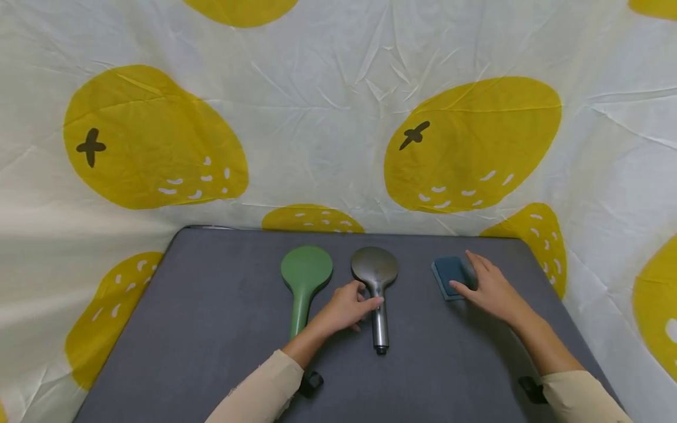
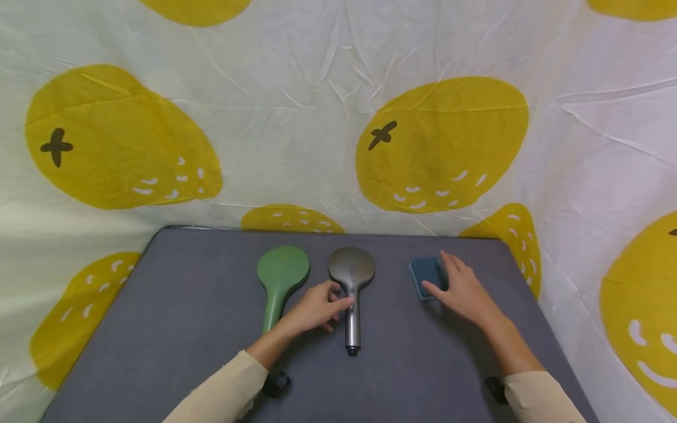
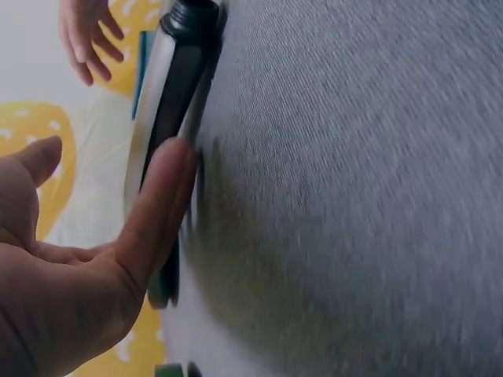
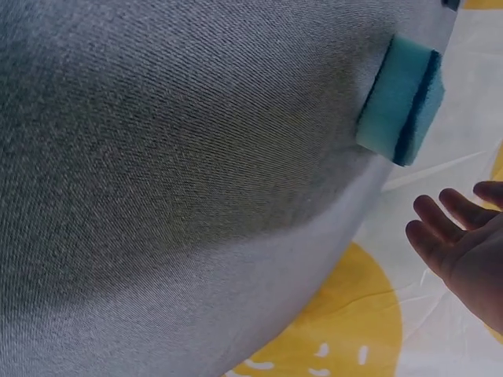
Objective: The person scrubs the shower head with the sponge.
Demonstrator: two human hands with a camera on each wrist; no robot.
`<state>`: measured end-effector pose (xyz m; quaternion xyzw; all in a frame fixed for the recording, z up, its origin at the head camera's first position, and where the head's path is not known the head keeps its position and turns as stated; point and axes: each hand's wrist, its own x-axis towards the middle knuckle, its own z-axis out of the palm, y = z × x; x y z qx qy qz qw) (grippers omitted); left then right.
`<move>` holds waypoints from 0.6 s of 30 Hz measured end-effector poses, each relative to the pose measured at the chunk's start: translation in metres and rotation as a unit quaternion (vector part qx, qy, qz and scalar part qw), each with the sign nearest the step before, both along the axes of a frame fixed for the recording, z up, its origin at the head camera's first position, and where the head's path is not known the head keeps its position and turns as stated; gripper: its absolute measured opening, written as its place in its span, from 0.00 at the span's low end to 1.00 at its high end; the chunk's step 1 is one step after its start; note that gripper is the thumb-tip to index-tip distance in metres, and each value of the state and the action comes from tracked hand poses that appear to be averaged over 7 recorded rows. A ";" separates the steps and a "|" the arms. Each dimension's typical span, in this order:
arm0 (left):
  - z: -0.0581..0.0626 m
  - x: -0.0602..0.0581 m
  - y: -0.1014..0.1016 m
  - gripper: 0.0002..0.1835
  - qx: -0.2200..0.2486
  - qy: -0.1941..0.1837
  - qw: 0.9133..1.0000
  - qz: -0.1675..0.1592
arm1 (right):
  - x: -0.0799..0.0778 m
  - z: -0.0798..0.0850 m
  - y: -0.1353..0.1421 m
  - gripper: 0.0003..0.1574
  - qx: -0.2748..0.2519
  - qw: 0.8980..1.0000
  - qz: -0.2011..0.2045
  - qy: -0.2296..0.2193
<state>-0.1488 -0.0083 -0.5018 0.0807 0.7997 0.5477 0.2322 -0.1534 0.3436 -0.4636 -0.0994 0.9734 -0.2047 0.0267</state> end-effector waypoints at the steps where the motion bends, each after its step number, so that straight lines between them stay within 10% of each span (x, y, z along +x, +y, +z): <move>1: -0.001 0.001 0.001 0.40 0.011 -0.009 1.000 0.008 | 0.000 -0.001 0.000 0.60 -0.004 1.000 -0.006 -0.007; 18: -0.009 0.012 0.015 0.31 0.005 -0.037 0.997 0.074 | 0.012 -0.018 -0.002 0.65 -0.038 0.996 -0.049 -0.062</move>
